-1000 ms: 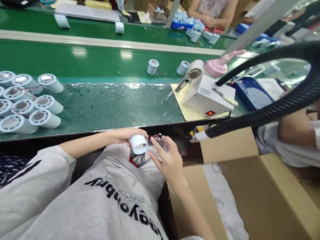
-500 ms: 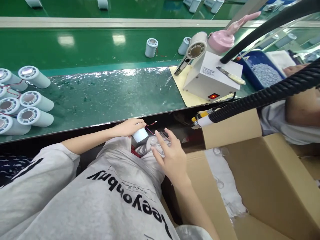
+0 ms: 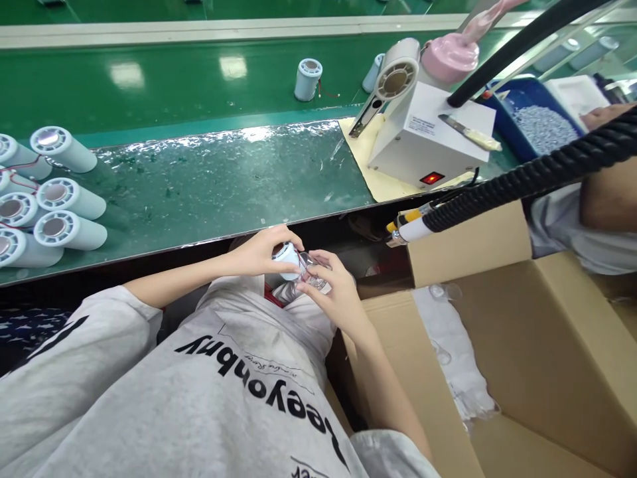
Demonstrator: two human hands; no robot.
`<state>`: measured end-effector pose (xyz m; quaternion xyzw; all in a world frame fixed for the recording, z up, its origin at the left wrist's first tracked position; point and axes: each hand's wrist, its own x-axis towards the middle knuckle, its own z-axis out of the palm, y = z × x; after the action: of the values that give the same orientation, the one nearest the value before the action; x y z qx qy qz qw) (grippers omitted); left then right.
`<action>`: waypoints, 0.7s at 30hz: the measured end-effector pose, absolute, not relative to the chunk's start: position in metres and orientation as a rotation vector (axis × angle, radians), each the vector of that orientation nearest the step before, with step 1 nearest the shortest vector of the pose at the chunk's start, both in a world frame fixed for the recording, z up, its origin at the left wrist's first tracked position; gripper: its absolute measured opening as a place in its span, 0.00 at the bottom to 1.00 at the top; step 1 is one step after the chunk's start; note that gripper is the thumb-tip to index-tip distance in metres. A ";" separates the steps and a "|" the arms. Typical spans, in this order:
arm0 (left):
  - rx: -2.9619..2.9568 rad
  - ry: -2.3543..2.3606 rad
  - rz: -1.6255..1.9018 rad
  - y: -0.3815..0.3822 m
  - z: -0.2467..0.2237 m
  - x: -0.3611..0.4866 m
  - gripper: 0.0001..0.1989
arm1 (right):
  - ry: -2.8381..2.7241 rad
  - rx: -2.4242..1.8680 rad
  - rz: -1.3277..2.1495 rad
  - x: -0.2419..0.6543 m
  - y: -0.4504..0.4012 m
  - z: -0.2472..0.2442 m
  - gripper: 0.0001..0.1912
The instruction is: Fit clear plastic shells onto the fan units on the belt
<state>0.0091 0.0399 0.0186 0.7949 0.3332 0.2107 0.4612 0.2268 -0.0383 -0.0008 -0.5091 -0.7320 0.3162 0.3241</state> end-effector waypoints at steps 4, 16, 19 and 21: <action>1.959 0.810 0.546 0.035 0.014 0.008 0.31 | -1.778 -1.346 0.905 0.225 -0.046 0.009 0.16; 1.713 0.516 0.439 0.031 0.013 0.009 0.33 | -1.139 -1.247 1.218 0.234 -0.048 0.013 0.23; 1.457 0.584 0.446 0.024 0.012 0.011 0.36 | -1.394 -1.207 1.135 0.236 -0.052 0.012 0.21; 1.302 0.607 0.450 0.021 0.011 0.011 0.37 | -1.622 -1.226 0.943 0.238 -0.056 0.011 0.21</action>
<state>0.0108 0.0210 0.0108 0.5913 0.2758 0.2042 0.7298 0.2375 -0.0559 0.0108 -0.4925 -0.6517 0.3790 0.4349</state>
